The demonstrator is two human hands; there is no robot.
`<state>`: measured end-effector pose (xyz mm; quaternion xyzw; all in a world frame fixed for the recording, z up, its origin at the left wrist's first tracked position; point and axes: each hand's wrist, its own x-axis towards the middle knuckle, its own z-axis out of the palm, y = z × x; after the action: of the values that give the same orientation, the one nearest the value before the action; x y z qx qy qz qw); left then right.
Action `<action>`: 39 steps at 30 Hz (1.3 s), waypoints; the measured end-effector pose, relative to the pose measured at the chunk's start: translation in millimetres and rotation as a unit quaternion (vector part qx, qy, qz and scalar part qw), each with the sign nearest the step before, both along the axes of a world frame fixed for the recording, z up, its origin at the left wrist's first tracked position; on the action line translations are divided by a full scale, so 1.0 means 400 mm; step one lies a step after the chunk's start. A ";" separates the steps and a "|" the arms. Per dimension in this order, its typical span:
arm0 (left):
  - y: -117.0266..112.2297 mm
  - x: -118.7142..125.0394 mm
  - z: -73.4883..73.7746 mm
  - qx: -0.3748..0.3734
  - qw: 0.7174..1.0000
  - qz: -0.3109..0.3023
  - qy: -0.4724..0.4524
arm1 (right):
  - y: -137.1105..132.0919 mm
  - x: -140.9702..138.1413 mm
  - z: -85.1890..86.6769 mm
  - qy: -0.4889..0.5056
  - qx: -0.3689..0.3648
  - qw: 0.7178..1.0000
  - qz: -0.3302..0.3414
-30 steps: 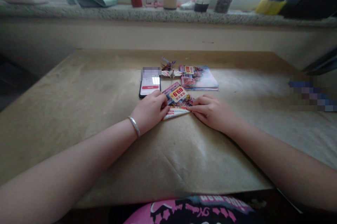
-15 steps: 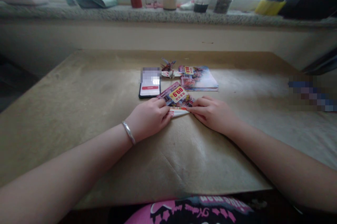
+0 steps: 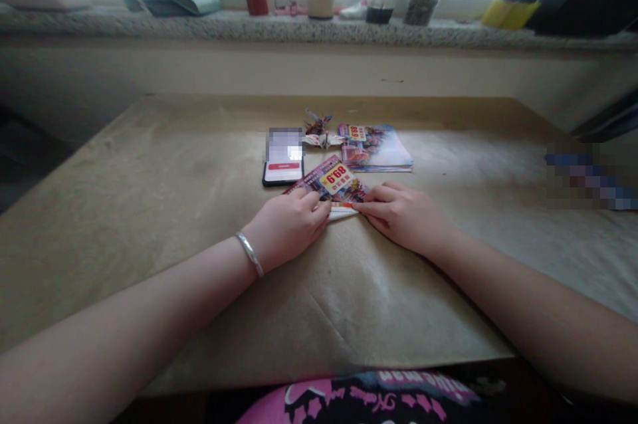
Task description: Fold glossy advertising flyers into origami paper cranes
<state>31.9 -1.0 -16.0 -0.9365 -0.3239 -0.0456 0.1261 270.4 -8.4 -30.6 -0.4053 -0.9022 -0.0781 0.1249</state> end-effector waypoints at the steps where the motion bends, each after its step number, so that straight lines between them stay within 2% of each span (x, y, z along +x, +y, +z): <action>1: -0.001 0.001 0.000 -0.006 1.000 0.004 0.002 | 0.000 0.000 0.000 0.001 0.002 1.000 0.000; 4: 0.000 0.003 -0.004 -0.015 1.000 0.008 0.000 | 0.000 0.001 -0.002 -0.002 0.004 1.000 0.000; 10: 0.002 0.010 -0.014 0.000 1.000 -0.028 0.012 | -0.002 0.001 -0.002 -0.018 0.004 1.000 -0.010; 19: -0.004 0.006 -0.011 -0.029 0.999 -0.013 -0.038 | -0.004 -0.002 0.006 -0.021 0.008 1.000 -0.013; 25: -0.001 0.007 -0.012 -0.038 0.998 -0.025 -0.053 | 0.004 0.026 0.013 0.006 0.000 0.999 -0.036; 33: 0.003 0.005 -0.007 -0.040 0.997 -0.049 -0.048 | 0.010 0.056 0.019 0.071 -0.052 0.995 -0.044; 39: 0.008 0.004 -0.009 -0.046 0.996 -0.049 -0.051 | 0.012 0.033 0.006 0.099 -0.023 0.995 -0.001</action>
<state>33.3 2.0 -19.5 -0.9524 -0.2858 -0.0848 0.0638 283.7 -3.7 -28.2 -0.4146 -0.8866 -0.0165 0.2043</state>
